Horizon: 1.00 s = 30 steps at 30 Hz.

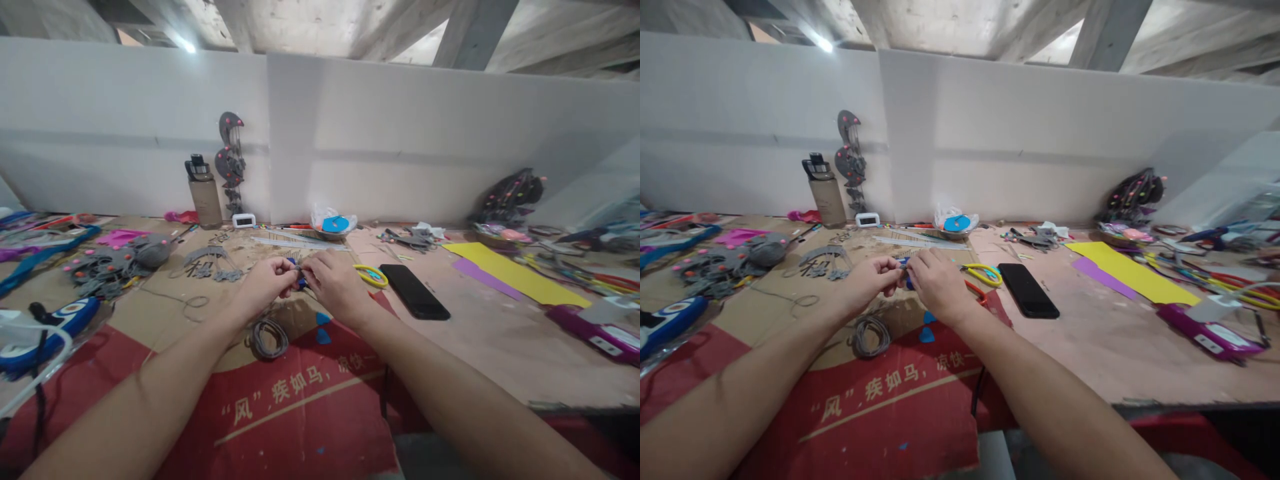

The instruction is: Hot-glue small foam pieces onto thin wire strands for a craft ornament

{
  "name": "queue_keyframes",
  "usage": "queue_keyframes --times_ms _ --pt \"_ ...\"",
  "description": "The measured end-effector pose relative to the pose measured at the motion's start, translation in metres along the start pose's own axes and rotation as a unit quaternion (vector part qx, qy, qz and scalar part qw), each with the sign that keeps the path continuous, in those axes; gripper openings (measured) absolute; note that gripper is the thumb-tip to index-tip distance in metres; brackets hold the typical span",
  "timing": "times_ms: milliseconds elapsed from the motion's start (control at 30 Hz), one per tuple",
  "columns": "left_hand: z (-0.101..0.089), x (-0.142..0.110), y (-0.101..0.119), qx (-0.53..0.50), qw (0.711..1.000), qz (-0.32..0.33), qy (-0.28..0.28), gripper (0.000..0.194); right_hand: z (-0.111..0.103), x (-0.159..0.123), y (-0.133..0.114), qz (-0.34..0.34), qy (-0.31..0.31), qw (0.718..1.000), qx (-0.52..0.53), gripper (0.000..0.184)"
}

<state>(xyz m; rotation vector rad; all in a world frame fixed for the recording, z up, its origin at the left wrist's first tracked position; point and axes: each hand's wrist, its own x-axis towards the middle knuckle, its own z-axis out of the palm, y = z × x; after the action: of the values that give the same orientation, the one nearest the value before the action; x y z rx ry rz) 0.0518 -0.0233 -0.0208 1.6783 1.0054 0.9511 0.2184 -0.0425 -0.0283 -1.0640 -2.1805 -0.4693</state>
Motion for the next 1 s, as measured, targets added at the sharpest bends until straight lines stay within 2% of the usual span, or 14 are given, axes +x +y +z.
queue_keyframes --times_ms 133,233,333,433,533,633,733,800,900,1000 --pt "0.001 -0.002 0.003 0.067 0.998 0.013 0.005 0.012 0.0 0.001 -0.001 -0.016 -0.025 0.996 -0.08 0.014" --pt "0.001 -0.001 0.002 0.101 0.995 0.019 0.003 0.011 0.003 0.001 -0.002 -0.014 -0.026 0.996 -0.084 0.013" --pt "0.001 -0.001 0.0 0.115 0.993 0.026 0.003 0.009 0.006 0.001 -0.003 0.025 -0.002 0.999 -0.027 0.01" --pt "0.0 -0.001 -0.002 0.101 0.995 0.018 0.003 0.009 0.007 0.002 -0.004 0.112 0.029 0.99 0.082 0.008" --pt "-0.001 0.001 -0.002 0.068 0.998 -0.005 0.009 0.011 0.004 0.004 -0.004 0.209 0.046 0.953 0.215 0.006" --pt "-0.002 0.003 -0.003 0.006 0.999 -0.03 0.015 0.015 0.001 0.007 -0.001 0.293 0.058 0.886 0.356 0.01" --pt "-0.004 0.005 -0.005 -0.054 0.998 -0.043 0.011 0.019 0.001 0.008 0.002 0.333 0.068 0.819 0.463 0.013" --pt "-0.005 0.006 -0.006 -0.076 0.996 -0.043 0.005 0.02 0.004 0.008 0.004 0.34 0.061 0.79 0.507 0.011" --pt "-0.005 0.005 -0.005 -0.09 0.995 -0.042 0.005 0.021 0.011 0.006 0.005 0.338 0.043 0.779 0.527 0.015" --pt "-0.004 0.004 -0.004 -0.084 0.996 -0.032 0.008 0.022 0.019 0.003 0.006 0.318 0.031 0.796 0.514 0.019"
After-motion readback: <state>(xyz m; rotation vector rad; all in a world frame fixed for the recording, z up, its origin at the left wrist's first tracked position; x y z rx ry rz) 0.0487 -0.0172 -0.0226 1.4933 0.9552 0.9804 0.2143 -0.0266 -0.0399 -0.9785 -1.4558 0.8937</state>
